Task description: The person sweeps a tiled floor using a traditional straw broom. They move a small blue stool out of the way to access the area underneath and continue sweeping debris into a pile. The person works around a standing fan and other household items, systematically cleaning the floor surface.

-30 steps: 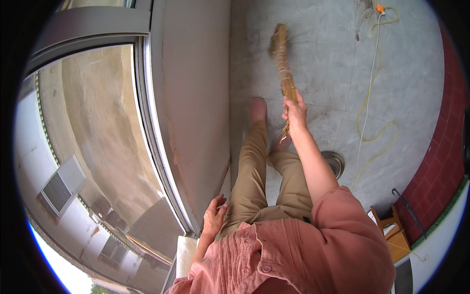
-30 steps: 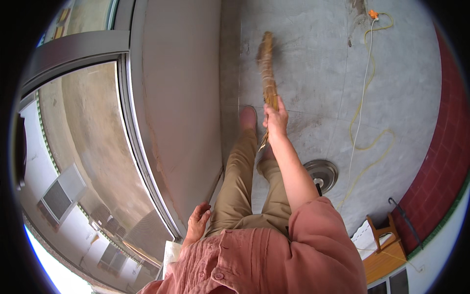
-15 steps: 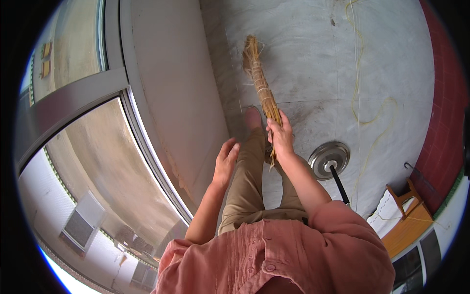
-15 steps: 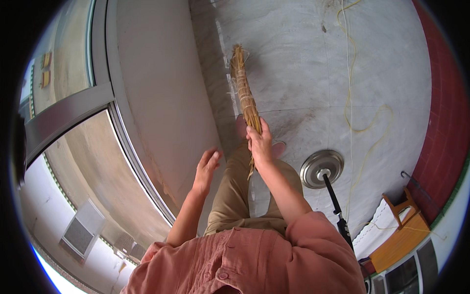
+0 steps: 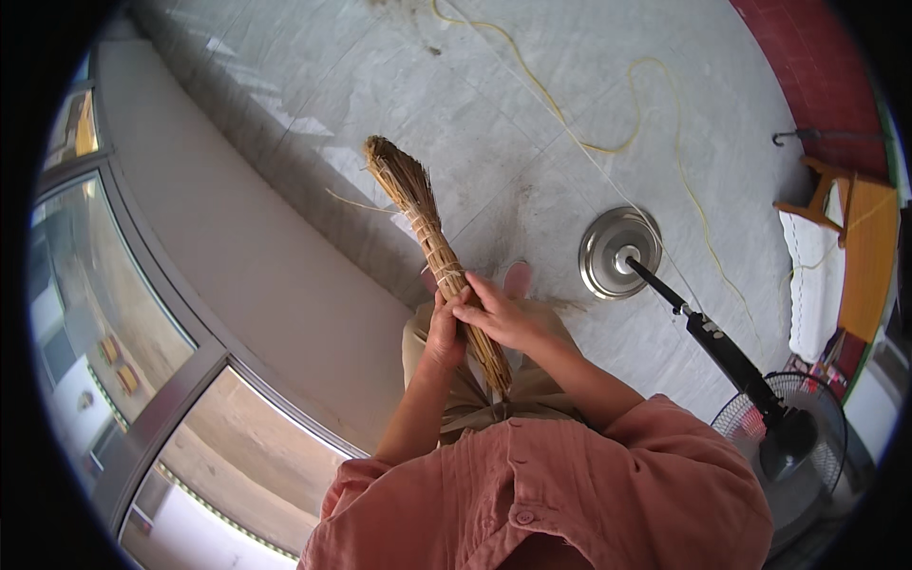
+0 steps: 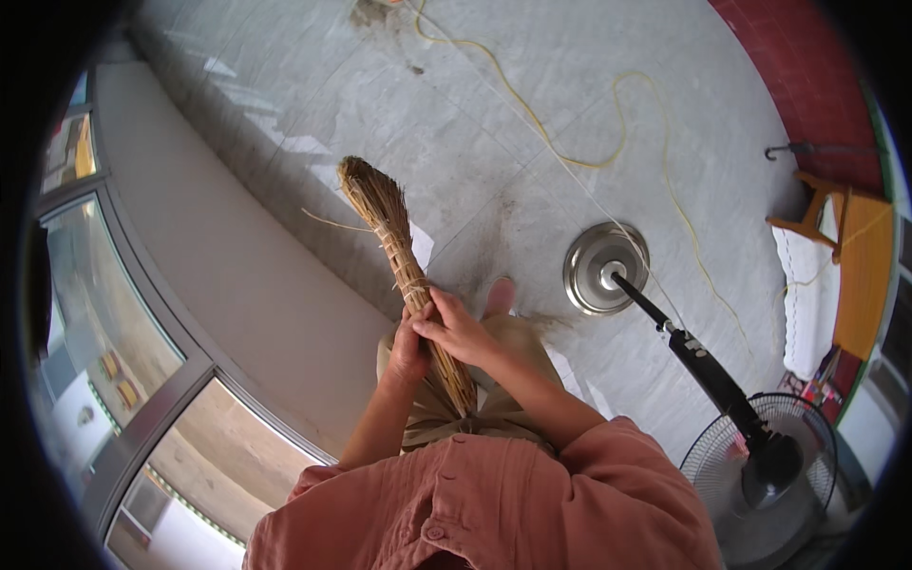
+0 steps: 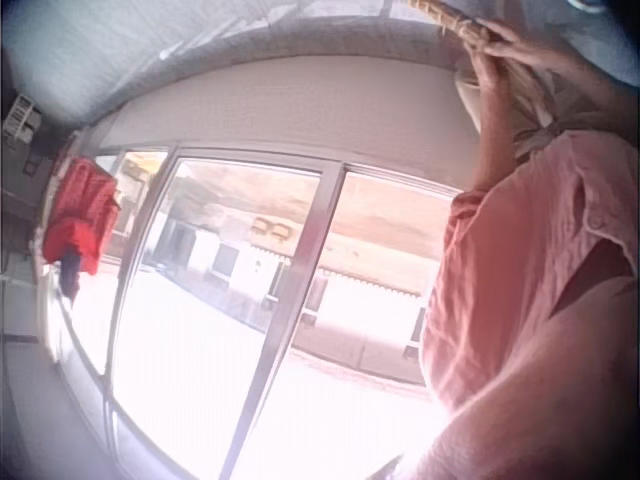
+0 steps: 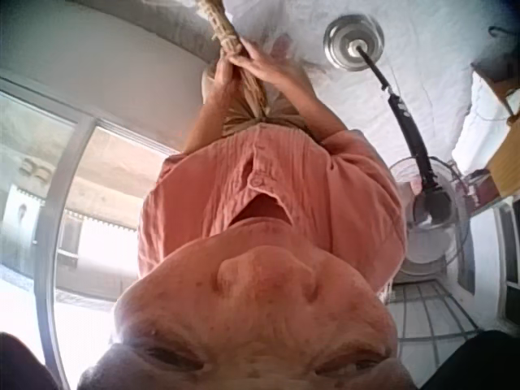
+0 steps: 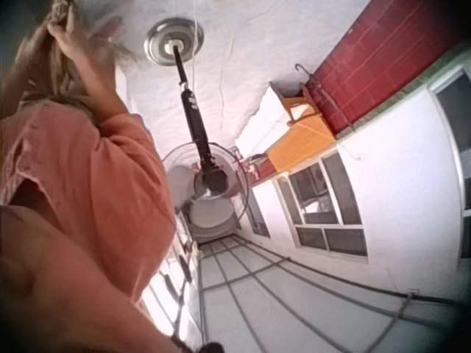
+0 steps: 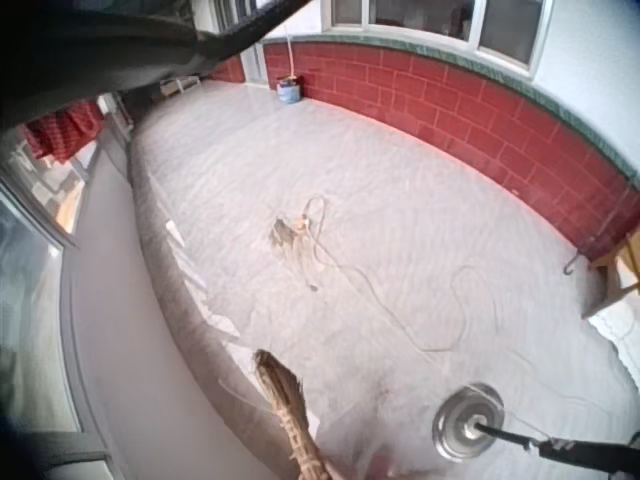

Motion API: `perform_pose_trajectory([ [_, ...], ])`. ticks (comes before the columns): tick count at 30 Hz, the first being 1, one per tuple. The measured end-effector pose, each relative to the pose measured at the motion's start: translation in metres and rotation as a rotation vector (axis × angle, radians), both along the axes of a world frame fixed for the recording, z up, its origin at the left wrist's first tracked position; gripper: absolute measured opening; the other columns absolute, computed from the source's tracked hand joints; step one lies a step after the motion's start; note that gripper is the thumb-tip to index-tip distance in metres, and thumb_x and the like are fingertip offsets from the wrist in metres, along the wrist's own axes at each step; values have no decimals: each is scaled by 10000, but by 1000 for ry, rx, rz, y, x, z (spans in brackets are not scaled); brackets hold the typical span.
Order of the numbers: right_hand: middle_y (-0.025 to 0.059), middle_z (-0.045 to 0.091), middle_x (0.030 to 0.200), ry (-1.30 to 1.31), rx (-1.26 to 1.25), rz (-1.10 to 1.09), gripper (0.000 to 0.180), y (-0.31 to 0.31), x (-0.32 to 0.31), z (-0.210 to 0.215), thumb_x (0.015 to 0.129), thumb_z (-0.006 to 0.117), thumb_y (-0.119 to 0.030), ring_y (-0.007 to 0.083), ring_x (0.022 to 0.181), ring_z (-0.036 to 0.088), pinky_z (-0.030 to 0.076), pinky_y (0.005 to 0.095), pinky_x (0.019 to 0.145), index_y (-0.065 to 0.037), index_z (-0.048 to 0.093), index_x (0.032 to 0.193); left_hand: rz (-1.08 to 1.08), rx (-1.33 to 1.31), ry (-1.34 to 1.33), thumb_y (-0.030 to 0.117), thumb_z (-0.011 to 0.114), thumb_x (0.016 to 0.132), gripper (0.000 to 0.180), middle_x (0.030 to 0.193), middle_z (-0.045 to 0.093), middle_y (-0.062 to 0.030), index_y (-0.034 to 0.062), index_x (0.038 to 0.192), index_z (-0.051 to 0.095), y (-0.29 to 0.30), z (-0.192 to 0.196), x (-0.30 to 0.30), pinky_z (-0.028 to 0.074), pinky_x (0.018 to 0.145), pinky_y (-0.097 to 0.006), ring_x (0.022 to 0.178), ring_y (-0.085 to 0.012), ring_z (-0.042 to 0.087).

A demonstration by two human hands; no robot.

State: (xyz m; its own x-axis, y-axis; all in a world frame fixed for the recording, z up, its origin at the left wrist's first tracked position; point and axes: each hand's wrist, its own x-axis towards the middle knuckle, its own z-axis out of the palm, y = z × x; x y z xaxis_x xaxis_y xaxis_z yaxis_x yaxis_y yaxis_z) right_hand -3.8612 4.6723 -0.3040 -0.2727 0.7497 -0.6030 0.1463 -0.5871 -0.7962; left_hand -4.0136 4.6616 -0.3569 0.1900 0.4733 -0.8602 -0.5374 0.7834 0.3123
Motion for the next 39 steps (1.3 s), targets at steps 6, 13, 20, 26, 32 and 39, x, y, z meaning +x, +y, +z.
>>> perform_pose_trajectory([
  [6,197,531,1328,33,4,-415,855,-9,24,-58,903,675,-69,256,1210,559,458,346,1011,-55,179,1599,-254,21,-209,257,602,987,400,1244,590,-30,132,1350,488,58,-22,50,439,1012,-347,1157,-190,567],
  [13,109,644,943,281,-414,-886,819,17,70,-41,858,687,-83,195,743,688,561,329,597,-68,261,1558,-1172,301,457,350,603,976,511,1217,645,-54,76,1397,511,118,-60,28,455,990,-343,1137,-180,609],
  [20,120,610,1035,546,-673,-1346,653,-53,53,-85,877,647,-79,192,720,632,540,319,572,-154,383,1470,-1915,543,776,332,655,924,548,1229,649,-103,75,1389,518,168,-77,-37,487,967,-431,1144,-316,614],
  [26,142,648,950,464,-753,-1577,779,-180,49,-87,900,650,-107,160,726,612,485,286,537,-189,273,1578,-2213,859,934,310,695,893,521,1388,518,-125,83,1338,546,140,-84,-32,456,1017,-486,1312,-355,460],
  [32,140,690,878,95,-849,-1847,750,-368,67,-156,953,680,-286,165,569,597,491,312,473,-191,271,1574,-2301,984,1030,234,736,845,530,1366,527,-126,66,1313,553,126,-100,-21,449,1019,-493,1272,-358,486],
  [39,9,512,747,58,-744,-1988,182,-391,93,-342,905,626,-161,151,668,530,492,332,542,-117,524,1049,-2579,1139,1093,196,725,832,434,1239,599,-86,91,1234,597,118,-112,13,473,937,-441,1183,-295,546],
])
